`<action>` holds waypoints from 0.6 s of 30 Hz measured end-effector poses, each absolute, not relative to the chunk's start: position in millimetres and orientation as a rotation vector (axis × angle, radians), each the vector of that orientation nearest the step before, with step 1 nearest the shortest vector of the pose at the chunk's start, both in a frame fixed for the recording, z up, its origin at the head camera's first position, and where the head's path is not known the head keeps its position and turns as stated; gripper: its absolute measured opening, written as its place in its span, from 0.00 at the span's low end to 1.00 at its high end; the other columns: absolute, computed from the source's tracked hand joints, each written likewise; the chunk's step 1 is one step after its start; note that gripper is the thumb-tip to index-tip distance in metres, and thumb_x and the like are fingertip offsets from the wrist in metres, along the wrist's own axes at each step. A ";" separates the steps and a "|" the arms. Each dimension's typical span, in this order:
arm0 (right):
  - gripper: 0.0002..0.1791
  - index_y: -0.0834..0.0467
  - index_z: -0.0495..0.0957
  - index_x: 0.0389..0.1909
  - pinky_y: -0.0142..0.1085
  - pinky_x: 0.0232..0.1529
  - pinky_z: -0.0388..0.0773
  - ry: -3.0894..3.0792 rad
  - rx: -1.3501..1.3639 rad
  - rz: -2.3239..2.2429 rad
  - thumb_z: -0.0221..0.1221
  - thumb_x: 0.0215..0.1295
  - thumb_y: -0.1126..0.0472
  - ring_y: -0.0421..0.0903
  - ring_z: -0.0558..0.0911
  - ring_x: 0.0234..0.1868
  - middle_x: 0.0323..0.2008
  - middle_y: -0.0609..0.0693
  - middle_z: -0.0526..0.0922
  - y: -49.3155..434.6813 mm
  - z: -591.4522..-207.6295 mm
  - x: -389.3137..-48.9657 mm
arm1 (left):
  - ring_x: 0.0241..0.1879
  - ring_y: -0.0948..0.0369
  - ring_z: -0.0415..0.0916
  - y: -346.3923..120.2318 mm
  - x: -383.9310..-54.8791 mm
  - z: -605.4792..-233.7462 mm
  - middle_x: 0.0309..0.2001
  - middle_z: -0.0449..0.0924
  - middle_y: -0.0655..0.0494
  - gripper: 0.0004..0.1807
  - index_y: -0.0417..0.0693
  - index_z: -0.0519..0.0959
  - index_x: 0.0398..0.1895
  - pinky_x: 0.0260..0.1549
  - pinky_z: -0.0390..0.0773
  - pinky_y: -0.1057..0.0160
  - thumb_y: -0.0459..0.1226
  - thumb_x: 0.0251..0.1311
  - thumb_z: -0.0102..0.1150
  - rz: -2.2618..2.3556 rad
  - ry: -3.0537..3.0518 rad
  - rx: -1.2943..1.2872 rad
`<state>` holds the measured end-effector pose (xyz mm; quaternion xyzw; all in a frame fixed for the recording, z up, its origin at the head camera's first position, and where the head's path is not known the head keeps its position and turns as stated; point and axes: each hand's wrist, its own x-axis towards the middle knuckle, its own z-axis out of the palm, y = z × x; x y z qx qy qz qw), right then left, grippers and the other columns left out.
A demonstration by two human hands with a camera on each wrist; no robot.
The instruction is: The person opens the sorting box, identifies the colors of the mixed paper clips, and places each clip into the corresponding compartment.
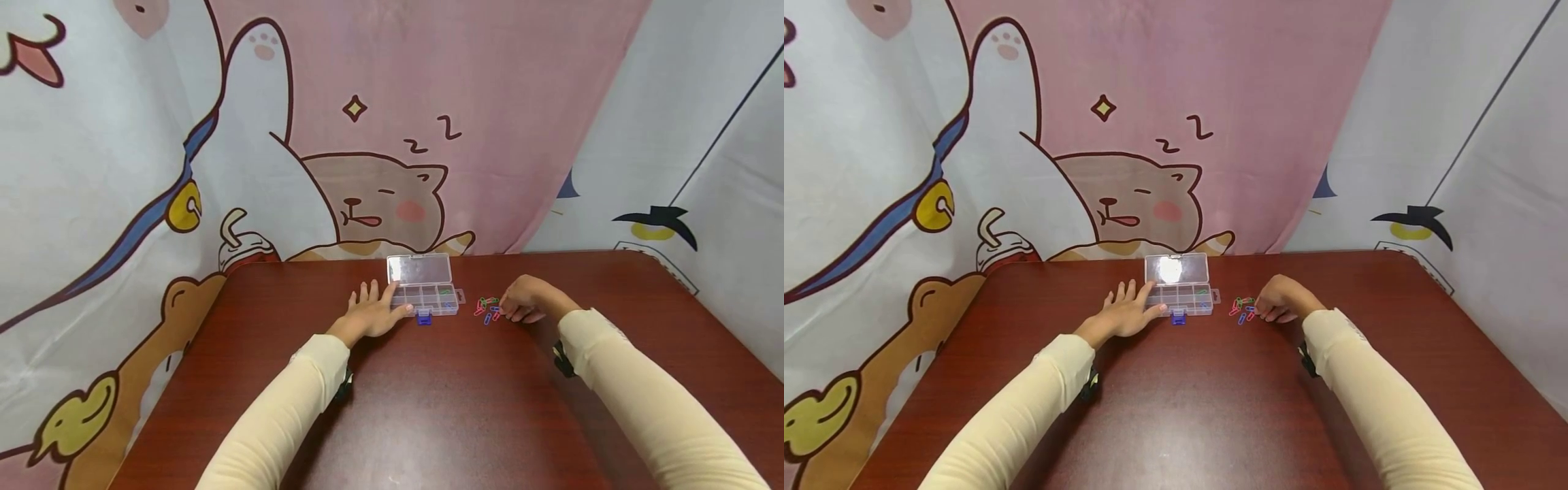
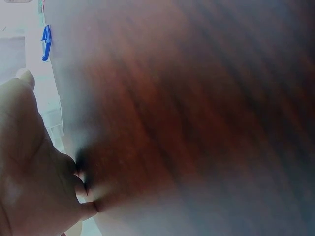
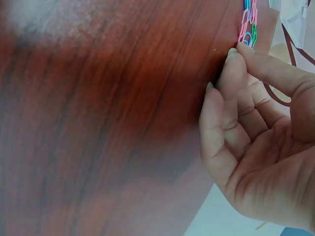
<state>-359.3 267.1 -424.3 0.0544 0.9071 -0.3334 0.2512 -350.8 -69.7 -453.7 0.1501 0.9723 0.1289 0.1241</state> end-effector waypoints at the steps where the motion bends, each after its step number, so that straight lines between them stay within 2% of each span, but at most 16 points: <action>1: 0.07 0.60 0.84 0.35 0.38 0.29 0.81 2.458 0.158 -0.924 0.59 0.62 0.64 0.41 0.82 0.26 0.23 0.46 0.83 268.0 -425.6 -359.5 | 0.76 0.41 0.31 -69.7 -350.8 -453.9 0.77 0.36 0.38 0.43 0.64 0.38 0.79 0.71 0.36 0.40 0.69 0.66 0.28 0.378 2.834 0.438; 18: 0.07 0.59 0.85 0.34 0.36 0.30 0.78 2.360 0.240 -1.060 0.59 0.62 0.63 0.40 0.82 0.25 0.21 0.46 0.83 275.3 -427.5 -362.3 | 0.76 0.41 0.32 -69.5 -349.9 -452.6 0.77 0.36 0.38 0.43 0.65 0.38 0.79 0.71 0.36 0.40 0.69 0.66 0.28 0.372 2.834 0.436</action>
